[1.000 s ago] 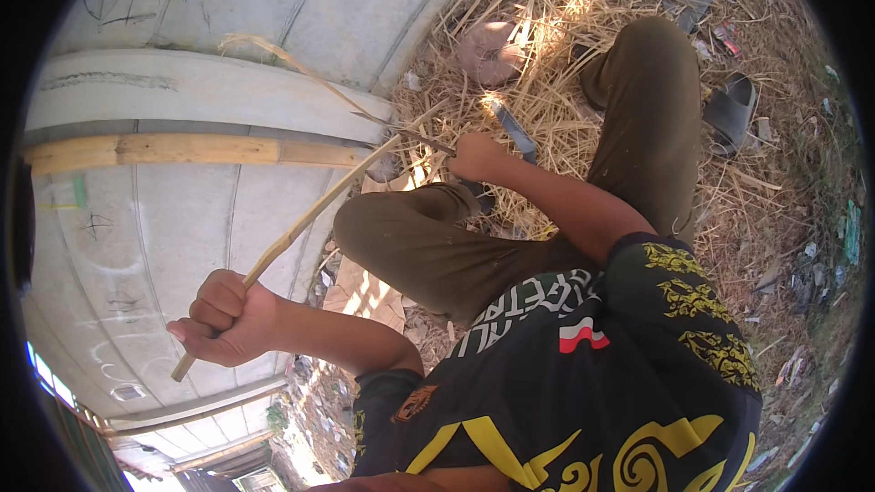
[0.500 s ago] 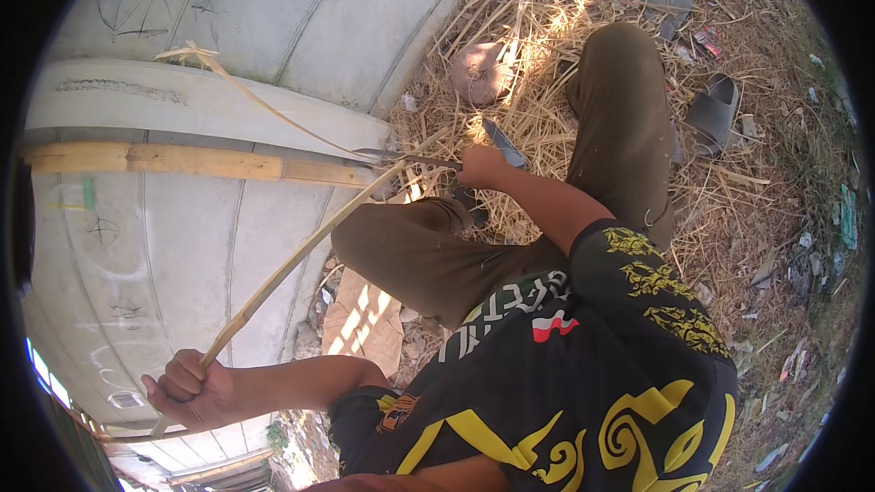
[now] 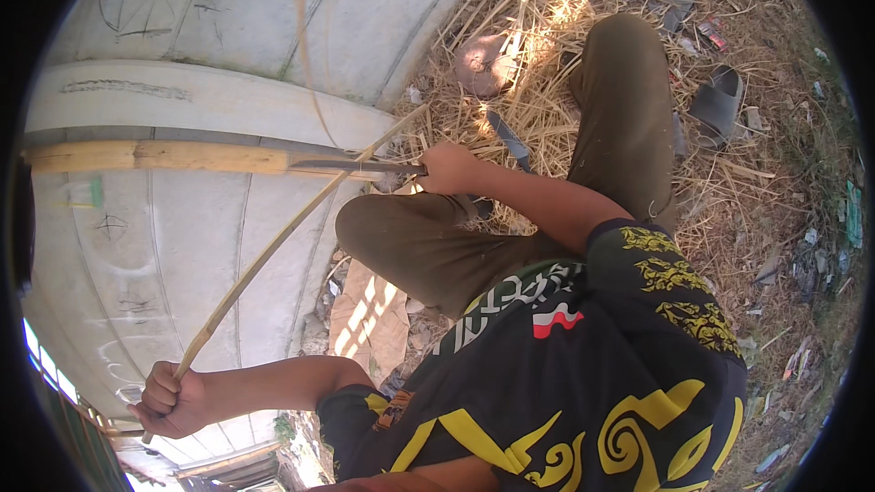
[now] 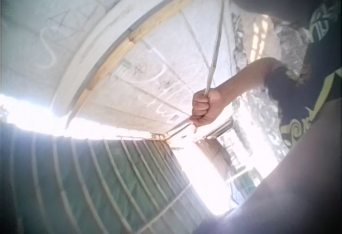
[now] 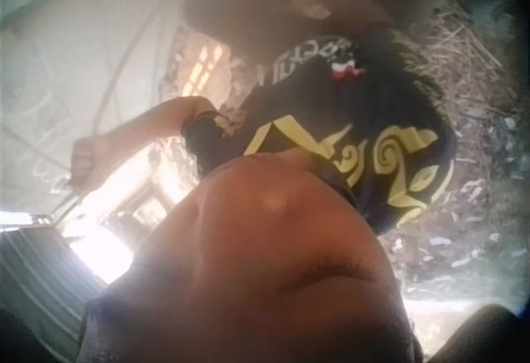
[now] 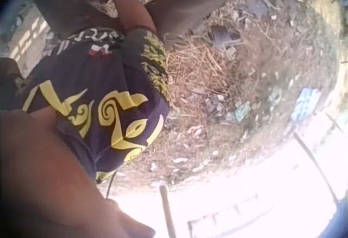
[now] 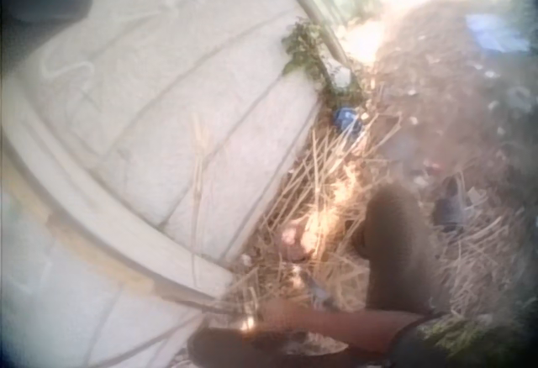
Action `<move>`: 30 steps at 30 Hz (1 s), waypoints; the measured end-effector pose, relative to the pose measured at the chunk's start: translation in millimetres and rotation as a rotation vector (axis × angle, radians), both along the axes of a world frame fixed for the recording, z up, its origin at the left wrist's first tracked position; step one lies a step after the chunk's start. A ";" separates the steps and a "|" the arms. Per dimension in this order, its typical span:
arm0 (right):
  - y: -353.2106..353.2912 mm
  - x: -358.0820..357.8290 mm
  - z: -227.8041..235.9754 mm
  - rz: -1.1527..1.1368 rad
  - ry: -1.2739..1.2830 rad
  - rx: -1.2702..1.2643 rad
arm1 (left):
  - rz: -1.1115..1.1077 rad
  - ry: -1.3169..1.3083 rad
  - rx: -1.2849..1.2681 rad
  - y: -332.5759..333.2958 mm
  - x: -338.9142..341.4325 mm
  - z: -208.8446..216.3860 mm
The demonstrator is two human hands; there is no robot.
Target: The person sits on the ground and uses a large knife to shave thin strips from a long bamboo stick. They hold the stick with their left hand and repeatedly scrape the blade along its length to remove the outer layer, creating a pile of bamboo shavings.
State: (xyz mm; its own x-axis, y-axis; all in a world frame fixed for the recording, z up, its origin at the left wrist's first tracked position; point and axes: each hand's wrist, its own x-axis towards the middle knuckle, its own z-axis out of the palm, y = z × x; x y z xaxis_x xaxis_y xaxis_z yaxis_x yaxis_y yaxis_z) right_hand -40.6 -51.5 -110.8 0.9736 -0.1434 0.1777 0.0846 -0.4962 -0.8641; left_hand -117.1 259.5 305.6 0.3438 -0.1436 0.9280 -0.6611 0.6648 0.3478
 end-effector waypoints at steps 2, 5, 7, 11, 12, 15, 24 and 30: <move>9.1 -7.8 33.9 0.081 -0.152 -0.133 | -0.003 -0.006 0.008 -1.8 -5.8 0.2; 9.6 -8.9 39.7 0.153 -0.104 -0.215 | -0.032 0.012 0.024 0.4 -18.0 6.7; -14.8 -1.9 6.2 0.048 0.200 -0.125 | -0.099 0.075 0.037 11.1 -41.4 18.5; -73.7 11.7 -71.4 -0.254 0.461 -0.023 | 0.189 -0.049 0.040 96.4 -65.4 69.8; -66.0 14.6 -57.3 -0.282 0.446 0.021 | 0.495 -0.120 -0.004 124.6 -67.1 73.2; -53.3 20.2 -42.2 -0.270 0.355 0.072 | 0.620 -0.209 0.004 179.5 -76.2 87.5; -40.0 13.8 -2.9 0.111 0.187 0.259 | 0.648 -0.297 -0.175 161.5 -112.4 99.1; -13.9 -8.8 37.3 0.134 -0.149 -0.337 | 0.401 -0.208 -0.039 158.9 -116.5 91.8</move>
State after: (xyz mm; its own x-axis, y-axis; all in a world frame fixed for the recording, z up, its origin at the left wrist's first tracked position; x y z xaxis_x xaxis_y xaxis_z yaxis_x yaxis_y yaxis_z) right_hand -49.4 -65.4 -73.5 0.9396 0.0737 0.3344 0.2805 -0.7259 -0.6281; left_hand -233.6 418.4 397.4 0.1709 -0.0007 0.9853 -0.9222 0.3519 0.1602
